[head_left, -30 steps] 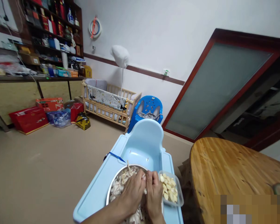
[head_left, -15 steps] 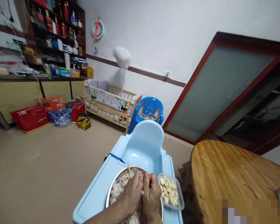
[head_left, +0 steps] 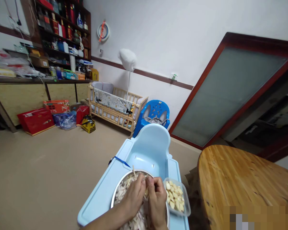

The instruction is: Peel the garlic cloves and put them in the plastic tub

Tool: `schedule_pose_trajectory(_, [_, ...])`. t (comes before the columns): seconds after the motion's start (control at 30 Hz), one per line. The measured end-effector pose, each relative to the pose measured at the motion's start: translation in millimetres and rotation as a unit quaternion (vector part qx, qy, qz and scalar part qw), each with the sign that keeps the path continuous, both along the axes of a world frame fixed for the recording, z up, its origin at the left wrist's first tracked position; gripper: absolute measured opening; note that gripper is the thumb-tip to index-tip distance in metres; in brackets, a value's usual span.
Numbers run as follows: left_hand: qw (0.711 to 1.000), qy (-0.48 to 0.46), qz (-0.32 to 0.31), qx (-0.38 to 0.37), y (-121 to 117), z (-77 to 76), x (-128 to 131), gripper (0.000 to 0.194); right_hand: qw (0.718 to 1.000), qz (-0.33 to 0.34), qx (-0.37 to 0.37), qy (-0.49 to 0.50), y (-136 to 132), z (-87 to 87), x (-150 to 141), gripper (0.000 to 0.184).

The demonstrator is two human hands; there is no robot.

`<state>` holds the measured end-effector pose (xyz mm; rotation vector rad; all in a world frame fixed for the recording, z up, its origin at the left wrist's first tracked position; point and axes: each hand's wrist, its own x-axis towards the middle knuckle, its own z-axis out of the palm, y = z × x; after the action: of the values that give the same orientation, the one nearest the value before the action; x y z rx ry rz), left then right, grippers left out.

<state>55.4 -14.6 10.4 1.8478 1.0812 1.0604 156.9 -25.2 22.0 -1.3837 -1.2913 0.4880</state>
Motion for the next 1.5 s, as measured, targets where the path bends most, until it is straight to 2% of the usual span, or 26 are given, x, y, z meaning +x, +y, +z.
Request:
schedule_pose_trajectory(0.1, [0.998,0.054,0.028,0.010,-2.6,8.0,-4.8,0.023,0.983,0.058,-0.069,0.158,0.3,0.5,2.2,0.032])
schedule_pose_trajectory(0.2, [0.994,0.101,0.026,0.025,-4.2,14.2,-8.8,0.020,0.942,0.083,-0.126,0.301,-1.0,-1.9,3.8,0.033])
schedule_pose_trajectory(0.3, [0.983,0.181,0.028,0.021,-4.7,17.8,-12.0,0.022,0.908,0.084,-0.128,0.391,-3.5,-2.6,6.3,0.034])
schedule_pose_trajectory(0.4, [0.969,0.239,0.039,0.048,-5.4,15.4,-14.7,0.023,0.884,0.093,-0.122,0.442,-6.1,-1.4,10.9,0.028])
schedule_pose_trajectory(0.5, [0.958,0.268,0.041,0.098,-6.2,7.3,-17.2,0.025,0.873,0.102,-0.131,0.458,-8.7,-0.4,16.1,0.021])
schedule_pose_trajectory(0.63, [0.938,0.314,0.052,0.141,-5.2,-2.1,-19.7,0.021,0.862,0.101,-0.144,0.475,-12.6,0.6,21.0,0.027])
schedule_pose_trajectory(0.8, [0.927,0.336,0.069,0.152,-3.0,-0.6,-20.8,0.013,0.845,0.089,-0.146,0.506,-17.3,4.9,23.8,0.030])
schedule_pose_trajectory(0.9, [0.934,0.309,0.069,0.167,-3.5,2.6,-21.9,0.008,0.847,0.080,-0.142,0.506,-19.3,7.1,24.2,0.031])
schedule_pose_trajectory(1.0, [0.945,0.235,0.061,0.219,-5.6,5.1,-23.2,0.013,0.849,0.082,-0.143,0.503,-20.6,6.6,23.0,0.032])
schedule_pose_trajectory(1.13, [0.954,0.137,0.004,0.266,-9.4,9.4,-22.0,0.019,0.856,0.099,-0.148,0.486,-21.5,2.9,19.1,0.031])
schedule_pose_trajectory(1.2, [0.956,0.120,-0.025,0.268,-10.4,10.9,-20.1,0.021,0.865,0.109,-0.150,0.466,-22.0,0.8,17.3,0.027])
schedule_pose_trajectory(1.3, [0.960,0.105,-0.030,0.258,-9.8,10.4,-18.3,0.021,0.873,0.118,-0.155,0.447,-23.5,-1.5,15.8,0.025])
schedule_pose_trajectory(1.5, [0.965,0.071,-0.029,0.249,-8.8,8.8,-20.4,0.021,0.866,0.146,-0.168,0.449,-26.3,2.8,13.3,0.025])
